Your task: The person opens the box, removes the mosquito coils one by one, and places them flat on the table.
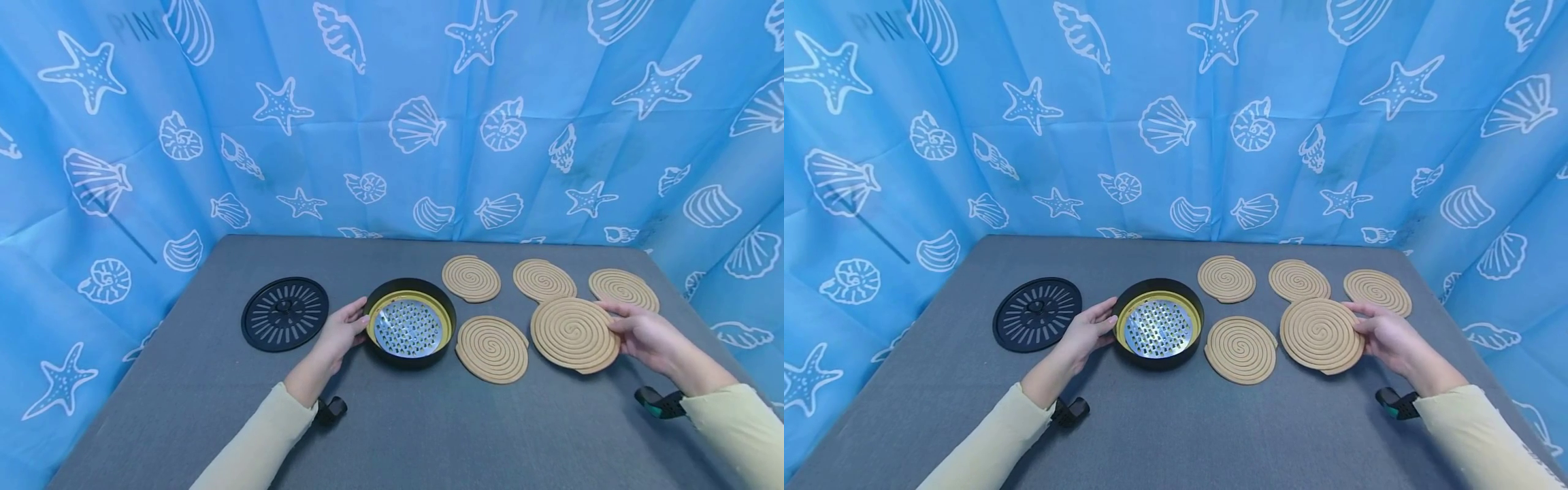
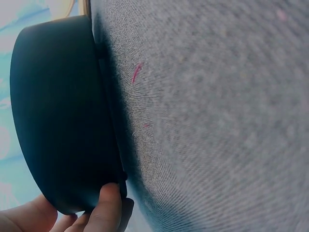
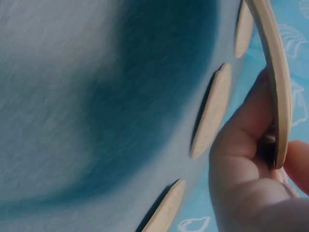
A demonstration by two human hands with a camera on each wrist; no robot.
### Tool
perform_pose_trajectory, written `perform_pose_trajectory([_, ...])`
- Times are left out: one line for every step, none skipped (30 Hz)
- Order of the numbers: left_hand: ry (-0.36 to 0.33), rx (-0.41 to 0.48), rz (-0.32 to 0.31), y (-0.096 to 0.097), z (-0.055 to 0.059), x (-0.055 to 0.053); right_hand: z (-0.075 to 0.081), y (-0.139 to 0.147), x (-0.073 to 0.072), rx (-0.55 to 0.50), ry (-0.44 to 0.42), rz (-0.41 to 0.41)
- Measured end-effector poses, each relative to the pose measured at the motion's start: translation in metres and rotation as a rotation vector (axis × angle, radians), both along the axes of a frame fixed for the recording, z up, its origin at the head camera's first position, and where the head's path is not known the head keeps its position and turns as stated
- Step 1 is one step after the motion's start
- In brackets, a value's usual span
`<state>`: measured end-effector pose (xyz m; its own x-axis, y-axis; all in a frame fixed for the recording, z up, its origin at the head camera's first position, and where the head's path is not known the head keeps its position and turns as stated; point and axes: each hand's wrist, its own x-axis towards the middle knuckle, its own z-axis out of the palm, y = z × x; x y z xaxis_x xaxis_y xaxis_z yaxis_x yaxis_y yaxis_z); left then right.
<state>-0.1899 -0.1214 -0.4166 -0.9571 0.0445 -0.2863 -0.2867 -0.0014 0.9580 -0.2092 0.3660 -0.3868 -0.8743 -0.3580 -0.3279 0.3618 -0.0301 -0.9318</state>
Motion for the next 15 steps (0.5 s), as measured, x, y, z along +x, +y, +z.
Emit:
perform_pose_trajectory([0.002, 0.0, 0.0, 0.0, 0.0, 0.0, -0.001, 0.002, -0.001, 0.031, -0.002, 0.004])
perform_pose_trajectory([0.004, -0.002, 0.0, 0.0, 0.0, 0.0, -0.003, 0.003, -0.002, 0.064, -0.006, 0.004])
perform_pose_trajectory([0.005, -0.004, 0.002, 0.0, 0.0, 0.0, -0.004, 0.004, -0.002, 0.1, -0.008, 0.009])
perform_pose_trajectory([0.006, -0.005, 0.003, -0.001, 0.0, 0.0, -0.006, 0.004, -0.003, 0.135, -0.014, 0.011])
perform_pose_trajectory([0.008, -0.006, 0.004, -0.001, 0.0, 0.0, -0.007, 0.005, -0.004, 0.172, -0.013, 0.018])
perform_pose_trajectory([0.009, -0.008, 0.007, -0.001, -0.001, 0.0, -0.008, 0.005, -0.005, 0.201, -0.02, 0.018])
perform_pose_trajectory([0.009, -0.009, 0.009, -0.001, -0.001, -0.001, -0.009, 0.006, -0.006, 0.224, -0.025, 0.026])
perform_pose_trajectory([0.01, -0.008, 0.011, -0.001, -0.001, -0.001, -0.01, 0.006, -0.007, 0.247, -0.033, 0.032])
perform_pose_trajectory([0.009, -0.006, 0.012, -0.001, -0.002, -0.001, -0.011, 0.006, -0.007, 0.269, -0.04, 0.041])
perform_pose_trajectory([0.008, -0.004, 0.014, -0.001, -0.002, -0.001, -0.012, 0.006, -0.008, 0.289, -0.05, 0.048])
perform_pose_trajectory([0.008, -0.002, 0.016, -0.001, -0.002, -0.001, -0.012, 0.005, -0.009, 0.316, -0.055, 0.055])
perform_pose_trajectory([0.006, -0.003, 0.018, -0.002, -0.003, 0.0, -0.012, 0.005, -0.01, 0.341, -0.063, 0.06])
perform_pose_trajectory([0.007, -0.002, 0.019, -0.002, -0.003, 0.0, -0.013, 0.005, -0.01, 0.368, -0.067, 0.066])
perform_pose_trajectory([0.008, -0.005, 0.021, -0.003, -0.003, 0.001, -0.012, 0.005, -0.011, 0.402, -0.065, 0.071])
perform_pose_trajectory([0.011, -0.008, 0.022, -0.004, -0.003, 0.002, -0.012, 0.005, -0.012, 0.439, -0.057, 0.074])
